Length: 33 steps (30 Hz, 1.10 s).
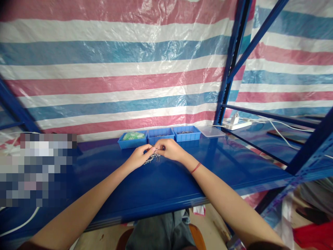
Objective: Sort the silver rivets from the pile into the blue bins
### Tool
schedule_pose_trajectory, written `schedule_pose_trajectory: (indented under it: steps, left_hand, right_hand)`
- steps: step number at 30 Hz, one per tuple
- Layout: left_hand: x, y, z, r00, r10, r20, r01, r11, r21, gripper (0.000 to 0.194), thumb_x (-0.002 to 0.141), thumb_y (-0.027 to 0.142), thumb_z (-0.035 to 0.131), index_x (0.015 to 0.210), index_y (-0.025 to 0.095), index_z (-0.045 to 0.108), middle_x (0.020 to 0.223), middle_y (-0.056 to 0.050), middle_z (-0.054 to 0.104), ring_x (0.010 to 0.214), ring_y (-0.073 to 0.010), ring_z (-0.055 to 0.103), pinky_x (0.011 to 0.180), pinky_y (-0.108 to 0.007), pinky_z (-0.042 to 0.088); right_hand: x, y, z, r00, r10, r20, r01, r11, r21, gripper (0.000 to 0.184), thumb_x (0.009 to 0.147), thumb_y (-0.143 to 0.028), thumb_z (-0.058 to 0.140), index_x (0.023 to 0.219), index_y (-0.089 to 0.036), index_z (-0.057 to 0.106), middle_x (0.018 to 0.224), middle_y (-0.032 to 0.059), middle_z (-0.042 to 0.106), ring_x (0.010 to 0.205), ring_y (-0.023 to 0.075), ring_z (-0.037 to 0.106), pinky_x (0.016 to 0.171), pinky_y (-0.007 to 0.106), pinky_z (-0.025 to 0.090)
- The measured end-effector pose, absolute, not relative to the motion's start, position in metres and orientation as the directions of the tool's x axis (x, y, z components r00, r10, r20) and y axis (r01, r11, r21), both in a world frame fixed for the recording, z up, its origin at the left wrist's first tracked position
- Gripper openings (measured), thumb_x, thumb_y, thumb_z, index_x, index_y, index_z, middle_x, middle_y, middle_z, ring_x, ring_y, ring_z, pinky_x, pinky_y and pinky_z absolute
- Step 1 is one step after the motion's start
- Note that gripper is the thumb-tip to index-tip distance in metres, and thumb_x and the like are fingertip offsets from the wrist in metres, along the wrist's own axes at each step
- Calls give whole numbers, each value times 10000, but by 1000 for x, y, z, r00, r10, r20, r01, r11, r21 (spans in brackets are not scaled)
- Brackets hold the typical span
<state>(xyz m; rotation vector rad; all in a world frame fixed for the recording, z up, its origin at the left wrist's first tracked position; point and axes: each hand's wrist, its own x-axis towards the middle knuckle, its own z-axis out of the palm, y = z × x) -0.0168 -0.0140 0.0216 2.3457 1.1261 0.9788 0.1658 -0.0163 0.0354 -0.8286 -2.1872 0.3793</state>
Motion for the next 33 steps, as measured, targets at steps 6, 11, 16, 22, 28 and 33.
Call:
schedule_pose_trajectory:
  steps: [6, 11, 16, 22, 28, 33]
  left_hand:
    - [-19, -6, 16, 432, 794, 428, 422, -597, 683, 331, 865, 427, 387, 811, 166, 584, 752, -3, 599, 727, -142, 539, 668, -240, 405]
    - [-18, -3, 14, 428, 811, 399, 345, -555, 757, 376, 871, 462, 341, 790, 160, 552, 766, -20, 593, 772, -156, 546, 739, -260, 412]
    - [-17, -1, 10, 449, 808, 381, 315, -542, 779, 445, 855, 531, 328, 758, 153, 543, 738, -21, 576, 746, -156, 535, 737, -263, 411]
    - [-14, -6, 10, 440, 810, 388, 292, -538, 791, 396, 867, 485, 349, 865, 154, 567, 766, -17, 582, 722, -136, 529, 708, -251, 419]
    - [-13, -12, 17, 335, 769, 544, 395, -639, 660, 227, 828, 367, 488, 884, 169, 583, 793, -7, 562, 649, -104, 492, 633, -225, 413]
    - [-16, -10, 20, 216, 725, 654, 454, -668, 590, 170, 795, 336, 554, 828, 175, 599, 794, -8, 553, 603, -88, 462, 604, -219, 412]
  right_hand:
    - [165, -17, 39, -397, 782, 480, 237, 593, -770, 248, 702, -347, 663, 835, -139, 633, 752, 42, 664, 709, 138, 608, 675, 270, 475]
    - [163, -21, 44, -399, 803, 443, 123, 526, -841, 287, 732, -395, 627, 850, -135, 650, 748, 44, 668, 676, 127, 604, 679, 279, 486]
    - [159, -23, 45, -334, 822, 462, 129, 525, -841, 283, 721, -399, 635, 808, -131, 652, 709, 37, 657, 607, 116, 576, 618, 265, 475]
    - [159, -19, 40, -283, 810, 514, 172, 570, -803, 248, 709, -381, 651, 769, -141, 644, 708, 39, 661, 620, 125, 584, 605, 258, 460]
    - [160, -19, 40, -312, 732, 606, 271, 680, -681, 227, 760, -342, 606, 840, -142, 677, 813, 63, 657, 670, 125, 573, 611, 250, 448]
    - [163, -19, 41, -340, 660, 670, 404, 746, -530, 202, 808, -292, 554, 879, -152, 681, 844, 73, 652, 722, 136, 581, 634, 254, 451]
